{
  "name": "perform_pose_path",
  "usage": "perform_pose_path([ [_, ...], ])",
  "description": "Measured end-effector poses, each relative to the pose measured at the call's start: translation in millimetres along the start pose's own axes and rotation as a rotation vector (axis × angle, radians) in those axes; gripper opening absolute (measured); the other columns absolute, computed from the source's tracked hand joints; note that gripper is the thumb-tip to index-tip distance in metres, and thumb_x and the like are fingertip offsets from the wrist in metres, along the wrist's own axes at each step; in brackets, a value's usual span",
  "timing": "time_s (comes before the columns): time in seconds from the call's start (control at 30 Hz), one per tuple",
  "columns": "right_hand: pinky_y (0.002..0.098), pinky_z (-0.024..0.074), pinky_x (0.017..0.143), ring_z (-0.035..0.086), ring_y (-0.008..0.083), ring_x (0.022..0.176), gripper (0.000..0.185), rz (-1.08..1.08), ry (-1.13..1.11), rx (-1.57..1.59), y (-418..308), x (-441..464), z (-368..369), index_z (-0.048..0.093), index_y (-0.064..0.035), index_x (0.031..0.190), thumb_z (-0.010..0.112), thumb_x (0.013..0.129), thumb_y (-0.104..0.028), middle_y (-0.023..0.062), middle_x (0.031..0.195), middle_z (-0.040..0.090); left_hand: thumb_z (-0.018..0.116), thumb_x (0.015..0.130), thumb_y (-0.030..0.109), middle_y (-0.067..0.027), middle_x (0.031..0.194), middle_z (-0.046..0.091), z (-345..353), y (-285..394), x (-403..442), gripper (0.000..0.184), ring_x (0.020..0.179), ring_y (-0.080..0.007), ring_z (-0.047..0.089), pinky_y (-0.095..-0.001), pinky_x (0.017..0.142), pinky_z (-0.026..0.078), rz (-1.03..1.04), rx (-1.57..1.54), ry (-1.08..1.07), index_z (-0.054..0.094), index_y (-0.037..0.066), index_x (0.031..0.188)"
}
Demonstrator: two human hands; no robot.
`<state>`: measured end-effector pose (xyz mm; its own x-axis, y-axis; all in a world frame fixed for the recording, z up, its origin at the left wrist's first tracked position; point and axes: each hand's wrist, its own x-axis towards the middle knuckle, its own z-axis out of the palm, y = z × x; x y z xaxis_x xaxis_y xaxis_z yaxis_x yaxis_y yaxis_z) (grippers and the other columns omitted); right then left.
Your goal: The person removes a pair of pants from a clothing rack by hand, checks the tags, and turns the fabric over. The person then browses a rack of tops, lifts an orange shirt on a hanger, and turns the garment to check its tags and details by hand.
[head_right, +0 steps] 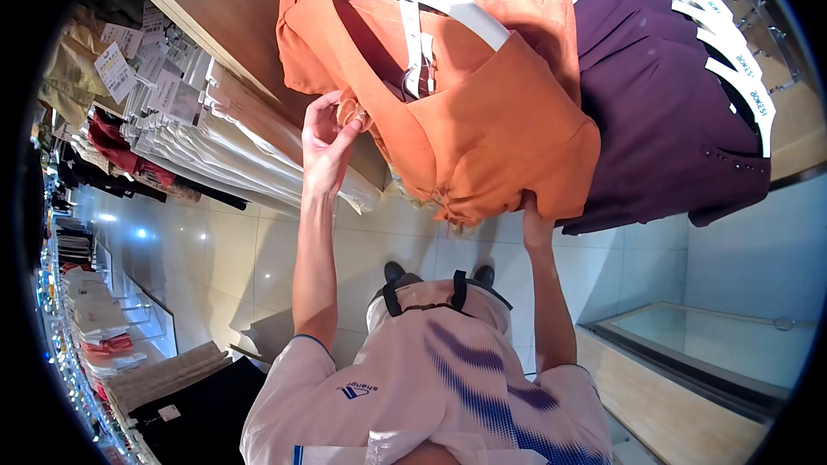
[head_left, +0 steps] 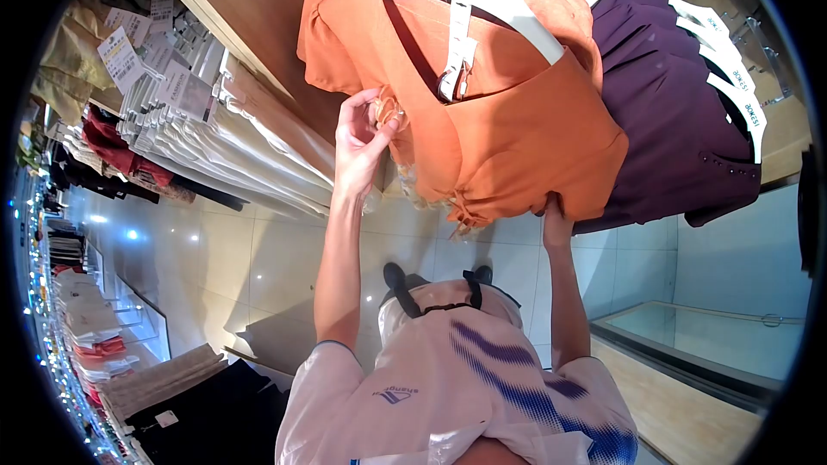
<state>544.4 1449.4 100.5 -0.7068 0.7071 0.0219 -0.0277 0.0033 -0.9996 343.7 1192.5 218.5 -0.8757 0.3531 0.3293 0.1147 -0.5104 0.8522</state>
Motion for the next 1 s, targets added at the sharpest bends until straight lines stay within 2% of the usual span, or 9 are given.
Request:
perform_pose_path([
  [0.17,0.0280,0.0463,0.068,0.052,0.0109,0.075,0.013,0.035,0.008,0.118,1.6,0.1,2.7,0.053,-0.0009,0.106,0.047,0.098,-0.010,0.0024,0.090,0.055,0.061,0.083,-0.010,-0.0058,0.108,0.056,2.4,2.8,-2.0,0.044,0.101,-0.0124,0.056,-0.0274,0.088,0.048,0.003,-0.011,-0.010,0.045,0.003,0.122],
  [0.23,0.0247,0.0373,0.063,0.044,0.0082,0.070,0.013,0.068,-0.026,0.140,2.0,0.8,3.1,0.053,-0.0029,0.097,0.045,0.099,-0.014,-0.0011,0.081,0.050,0.061,0.083,-0.011,-0.0060,0.108,0.056,1.4,2.4,-1.8,0.044,0.100,-0.0122,0.056,-0.0269,0.087,0.048,0.014,-0.008,-0.012,0.045,0.003,0.121],
  [0.5,0.0230,0.0338,0.059,0.042,0.0064,0.066,0.011,0.051,0.072,0.095,-4.1,3.1,11.8,0.053,-0.0048,0.097,0.047,0.098,-0.014,-0.0026,0.080,0.049,0.066,0.079,-0.010,-0.0048,0.108,0.052,1.9,-4.2,0.9,0.045,0.096,-0.0113,0.055,-0.0259,0.082,0.046,0.054,0.137,0.019,0.046,0.005,0.116],
  [0.57,0.0230,0.0347,0.059,0.043,0.0065,0.066,0.011,0.025,0.077,0.080,5.3,7.3,7.3,0.053,-0.0047,0.098,0.047,0.098,-0.014,-0.0024,0.081,0.050,0.070,0.077,-0.008,-0.0053,0.112,0.048,5.4,-0.4,-1.1,0.053,0.100,-0.0117,0.050,-0.0277,0.083,0.046,0.003,0.112,-0.088,0.041,0.004,0.120],
  [0.7,0.0235,0.0366,0.060,0.046,0.0072,0.067,0.012,0.031,0.079,0.085,36.8,22.9,-4.6,0.054,-0.0048,0.100,0.047,0.097,-0.014,-0.0012,0.081,0.053,0.069,0.081,-0.004,-0.0046,0.108,0.050,1.4,9.7,3.0,0.051,0.090,-0.0130,0.054,-0.0303,0.083,0.047,0.017,0.282,-0.225,0.037,0.004,0.121],
  [0.77,0.0235,0.0370,0.060,0.047,0.0074,0.067,0.012,-0.028,0.086,0.042,37.5,30.4,-7.2,0.054,-0.0048,0.100,0.047,0.097,-0.014,-0.0007,0.080,0.053,0.069,0.082,0.000,-0.0040,0.107,0.050,-10.5,17.0,11.2,0.044,0.087,-0.0133,0.055,-0.0289,0.080,0.048,0.014,0.292,-0.080,0.041,0.003,0.116],
  [0.83,0.0245,0.0395,0.063,0.049,0.0085,0.070,0.014,0.053,-0.073,0.260,15.7,26.4,-4.4,0.054,-0.0046,0.101,0.047,0.097,-0.016,0.0001,0.084,0.054,0.069,0.083,0.004,-0.0059,0.104,0.053,-37.4,22.9,36.1,0.035,0.086,-0.0129,0.055,-0.0277,0.077,0.047,0.029,0.497,0.222,0.045,0.003,0.110],
  [0.93,0.0258,0.0418,0.068,0.050,0.0101,0.077,0.018,-0.010,-0.052,0.268,12.9,29.9,-1.1,0.054,-0.0040,0.105,0.047,0.097,-0.019,0.0011,0.090,0.055,0.070,0.083,0.009,-0.0084,0.095,0.056,-76.4,25.2,77.5,0.036,0.082,-0.0132,0.056,-0.0287,0.074,0.048,0.252,0.799,0.301,0.048,0.001,0.110],
  [1.0,0.0269,0.0448,0.065,0.053,0.0109,0.075,0.018,-0.029,-0.047,0.194,-8.8,27.9,1.6,0.054,-0.0044,0.106,0.049,0.097,-0.020,0.0014,0.090,0.057,0.072,0.082,0.012,-0.0102,0.087,0.057,-84.9,27.8,95.1,0.047,0.080,-0.0154,0.058,-0.0318,0.074,0.049,0.573,1.169,0.270,0.044,-0.002,0.117],
])
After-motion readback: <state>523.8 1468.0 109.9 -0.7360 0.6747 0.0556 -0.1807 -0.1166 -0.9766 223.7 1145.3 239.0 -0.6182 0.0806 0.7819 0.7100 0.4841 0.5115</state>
